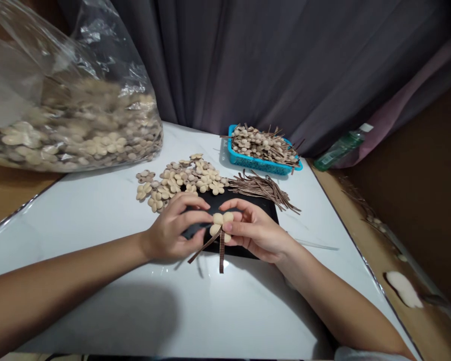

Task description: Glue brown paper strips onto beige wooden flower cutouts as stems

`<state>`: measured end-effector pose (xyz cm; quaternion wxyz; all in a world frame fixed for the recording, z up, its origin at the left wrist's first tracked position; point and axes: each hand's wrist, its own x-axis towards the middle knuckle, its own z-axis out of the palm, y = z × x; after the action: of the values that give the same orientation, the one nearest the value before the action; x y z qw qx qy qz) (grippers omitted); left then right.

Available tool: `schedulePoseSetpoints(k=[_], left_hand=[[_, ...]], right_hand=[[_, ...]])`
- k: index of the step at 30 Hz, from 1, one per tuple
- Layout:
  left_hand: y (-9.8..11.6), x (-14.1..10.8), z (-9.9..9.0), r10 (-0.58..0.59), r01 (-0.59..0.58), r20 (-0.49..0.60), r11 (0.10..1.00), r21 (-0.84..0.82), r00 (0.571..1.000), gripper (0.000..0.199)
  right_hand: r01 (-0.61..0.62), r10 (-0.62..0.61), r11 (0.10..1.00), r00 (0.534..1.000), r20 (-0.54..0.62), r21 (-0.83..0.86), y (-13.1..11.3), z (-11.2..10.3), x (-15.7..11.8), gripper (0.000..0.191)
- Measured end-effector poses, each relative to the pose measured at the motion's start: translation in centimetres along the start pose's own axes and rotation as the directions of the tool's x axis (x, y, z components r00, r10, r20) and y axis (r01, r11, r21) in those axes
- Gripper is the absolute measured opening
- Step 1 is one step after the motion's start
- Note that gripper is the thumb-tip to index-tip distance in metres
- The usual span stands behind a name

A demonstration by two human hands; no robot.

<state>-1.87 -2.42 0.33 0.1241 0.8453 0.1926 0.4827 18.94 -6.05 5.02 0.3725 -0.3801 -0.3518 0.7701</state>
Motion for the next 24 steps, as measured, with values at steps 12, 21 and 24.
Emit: schedulePoseSetpoints(k=[12, 21, 24], left_hand=[[1.4, 0.4, 0.0, -0.232, 0.252, 0.124, 0.949, -0.190, 0.965, 0.005], [2.5, 0.7, 0.4, -0.631, 0.709, 0.324, 0.634, -0.309, 0.705, 0.018], [2.6, 0.8, 0.5, -0.636, 0.727, 0.355, 0.565, -0.389, 0.685, 0.018]], right_hand=[[0.180, -0.189, 0.930, 0.982, 0.001, -0.320, 0.2, 0.0, 0.2, 0.020], [0.257, -0.260, 0.931, 0.965, 0.024, -0.260, 0.8, 0.2, 0.4, 0.033], [0.259, -0.263, 0.946, 0.965, 0.007, -0.197, 1.0, 0.5, 0.4, 0.030]])
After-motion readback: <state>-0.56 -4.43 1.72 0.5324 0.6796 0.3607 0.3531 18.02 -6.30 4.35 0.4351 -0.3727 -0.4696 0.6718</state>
